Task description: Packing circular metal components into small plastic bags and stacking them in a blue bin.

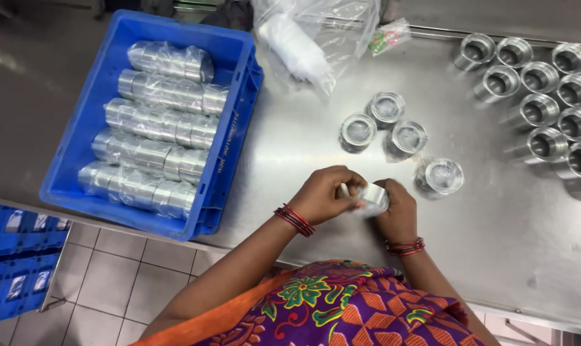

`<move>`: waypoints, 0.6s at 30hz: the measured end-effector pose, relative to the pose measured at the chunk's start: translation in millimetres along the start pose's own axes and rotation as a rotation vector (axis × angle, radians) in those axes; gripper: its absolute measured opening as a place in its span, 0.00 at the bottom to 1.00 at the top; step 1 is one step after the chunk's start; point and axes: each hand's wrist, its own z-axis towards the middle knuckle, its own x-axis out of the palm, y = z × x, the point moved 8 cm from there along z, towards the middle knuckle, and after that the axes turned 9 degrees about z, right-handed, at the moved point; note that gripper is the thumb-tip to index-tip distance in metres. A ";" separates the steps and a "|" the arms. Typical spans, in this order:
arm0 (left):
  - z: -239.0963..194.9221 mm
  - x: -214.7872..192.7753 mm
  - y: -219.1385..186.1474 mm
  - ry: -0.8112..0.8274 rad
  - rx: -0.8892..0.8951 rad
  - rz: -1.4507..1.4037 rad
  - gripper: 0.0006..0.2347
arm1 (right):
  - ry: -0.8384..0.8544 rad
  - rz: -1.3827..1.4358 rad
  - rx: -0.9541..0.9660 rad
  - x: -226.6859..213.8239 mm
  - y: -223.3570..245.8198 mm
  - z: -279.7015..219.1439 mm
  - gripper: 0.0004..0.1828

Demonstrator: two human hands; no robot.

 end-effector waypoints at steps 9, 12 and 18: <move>33.9 54.3 48.4 0.023 0.009 0.422 0.12 | 0.479 0.421 0.032 -15.8 0.7 3.3 0.30; 34.7 71.1 56.8 -0.053 0.108 0.351 0.14 | 0.415 0.267 0.150 -12.3 -11.2 14.7 0.25; 19.3 -10.4 20.2 -0.385 -0.065 0.025 0.41 | 0.014 -0.194 -0.099 -33.0 41.4 108.1 0.23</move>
